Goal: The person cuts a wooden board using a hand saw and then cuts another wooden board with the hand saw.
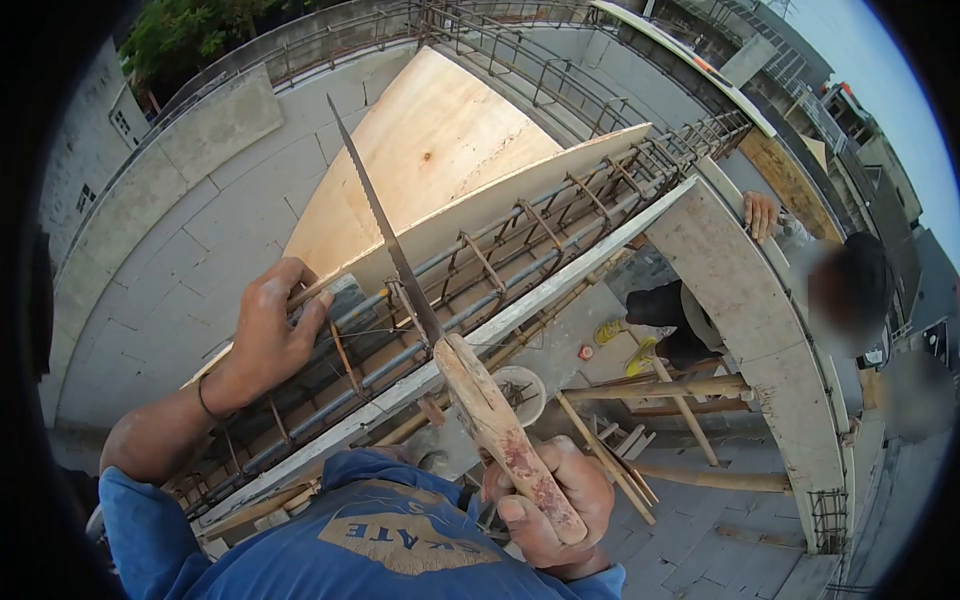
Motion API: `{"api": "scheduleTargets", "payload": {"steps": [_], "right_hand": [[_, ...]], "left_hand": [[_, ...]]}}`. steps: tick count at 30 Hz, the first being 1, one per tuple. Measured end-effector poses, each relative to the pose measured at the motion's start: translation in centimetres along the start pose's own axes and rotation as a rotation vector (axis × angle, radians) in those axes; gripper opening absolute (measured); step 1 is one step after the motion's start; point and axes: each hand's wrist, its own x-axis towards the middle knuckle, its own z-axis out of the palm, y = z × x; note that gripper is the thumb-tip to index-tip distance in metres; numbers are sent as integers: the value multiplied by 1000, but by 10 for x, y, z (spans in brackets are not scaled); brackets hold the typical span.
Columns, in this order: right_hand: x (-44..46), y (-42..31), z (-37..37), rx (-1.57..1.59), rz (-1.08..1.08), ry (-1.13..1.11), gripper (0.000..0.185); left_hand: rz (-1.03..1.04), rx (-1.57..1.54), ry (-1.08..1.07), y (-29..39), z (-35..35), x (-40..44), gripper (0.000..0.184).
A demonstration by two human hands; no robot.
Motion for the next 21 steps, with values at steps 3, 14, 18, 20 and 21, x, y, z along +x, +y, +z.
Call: {"api": "scheduleTargets", "payload": {"steps": [3,14,18,20,21], "right_hand": [[1,-1,3,12,-32,-12,43],[4,-8,11,-215,-10,-151,47],[3,-8,6,-229,10,-220,41],[2,-4,6,-183,-5,-204,30],[1,-2,5,-144,-12,-204,22]], "left_hand": [[63,13,66,-4,5,-1,17],[118,39,85,-9,7,-2,18],[21,-18,74,-9,8,2,17],[-14,-37,43,-10,7,6,16],[-64,-61,16,-11,6,7,15]]}}
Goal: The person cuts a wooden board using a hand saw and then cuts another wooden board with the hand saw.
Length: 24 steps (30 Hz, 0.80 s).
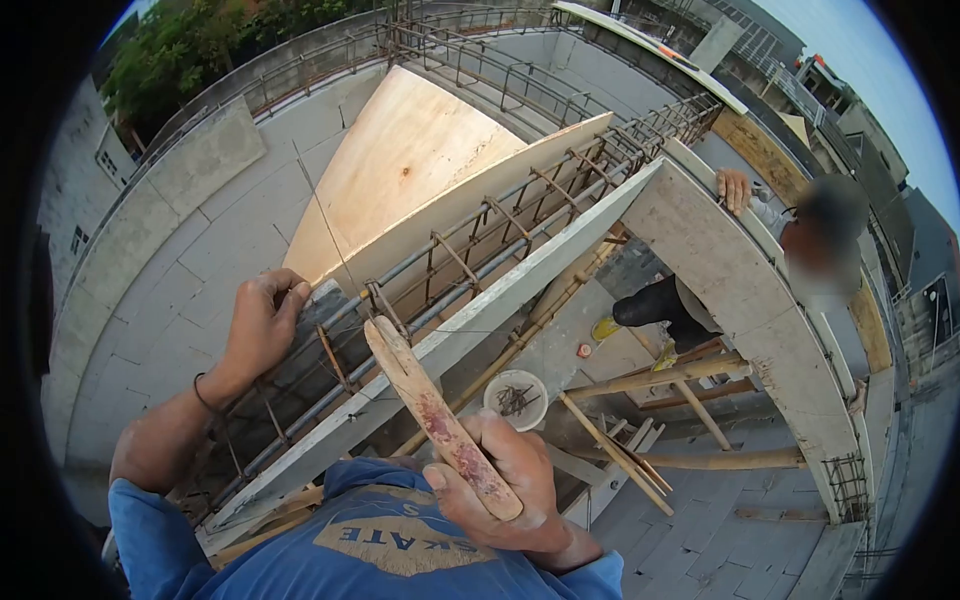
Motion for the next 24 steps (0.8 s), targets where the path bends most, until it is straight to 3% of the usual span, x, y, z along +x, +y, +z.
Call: {"api": "scheduleTargets", "payload": {"steps": [24], "right_hand": [[-40,7,-35,17,-86,92,26]], "left_hand": [[125,223,115,1,7,-1,11]]}}
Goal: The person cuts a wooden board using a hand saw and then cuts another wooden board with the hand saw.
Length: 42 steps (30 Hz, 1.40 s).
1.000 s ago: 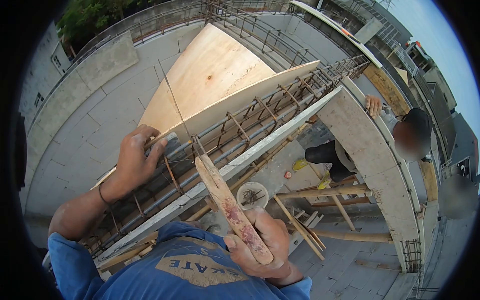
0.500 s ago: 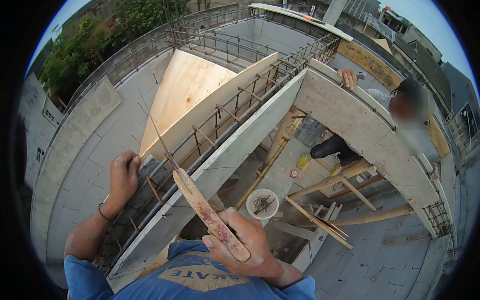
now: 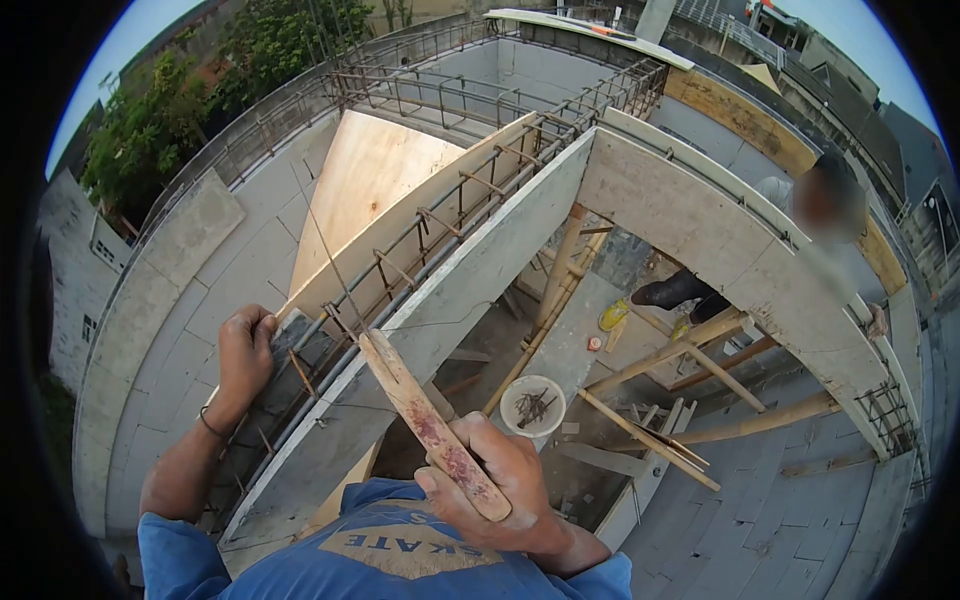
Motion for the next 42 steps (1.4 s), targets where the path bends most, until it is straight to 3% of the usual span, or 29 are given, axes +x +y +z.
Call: {"api": "scheduleTargets", "payload": {"steps": [10,14,33,42], "right_hand": [[-4,11,10,79,17,36,24],[-2,18,20,230,20,160,27],[16,32,16,363,118,202,42],[0,13,10,322,60,322,49]], "left_hand": [[-20,10,-7,7,4,6,11],[-34,-31,-9,8,4,4,9],[-64,-54,-59,14,-1,10,8],[-29,125,-44,-30,-22,56,14]]}}
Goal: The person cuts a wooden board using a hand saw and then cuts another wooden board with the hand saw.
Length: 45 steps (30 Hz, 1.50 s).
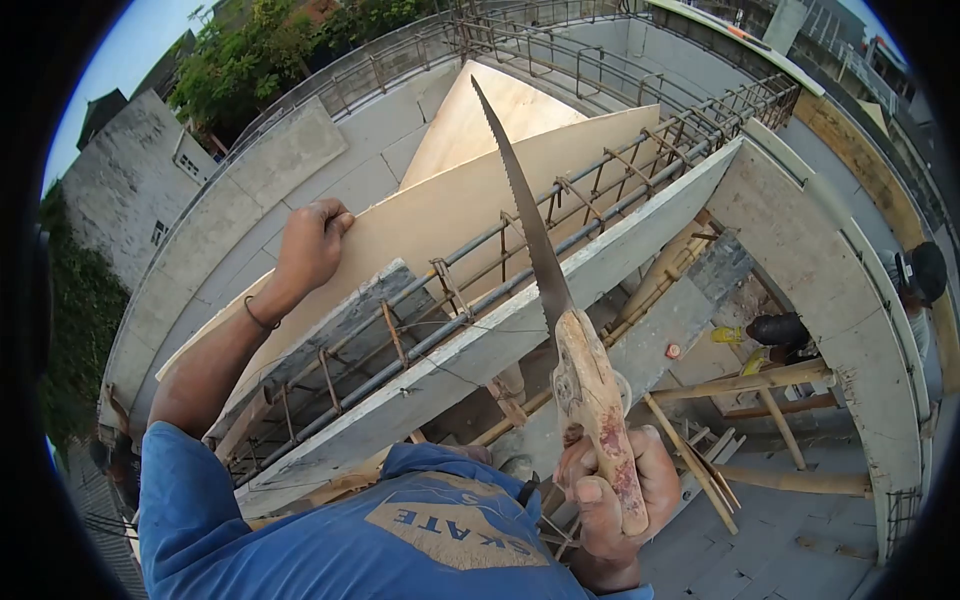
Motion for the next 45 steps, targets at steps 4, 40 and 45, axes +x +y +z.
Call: {"api": "scheduleTargets", "payload": {"steps": [4,40,45], "right_hand": [[-23,-5,-14,-42,-102,71,49],[-292,-46,-41,-335,-652,1105,36],[-278,-43,-31,-209,-650,883,36]], "left_hand": [[4,87,132,-25,-45,27,13],[1070,-322,-361,268,134,228,32],[1031,-200,-569,268,159,210,43]]}}
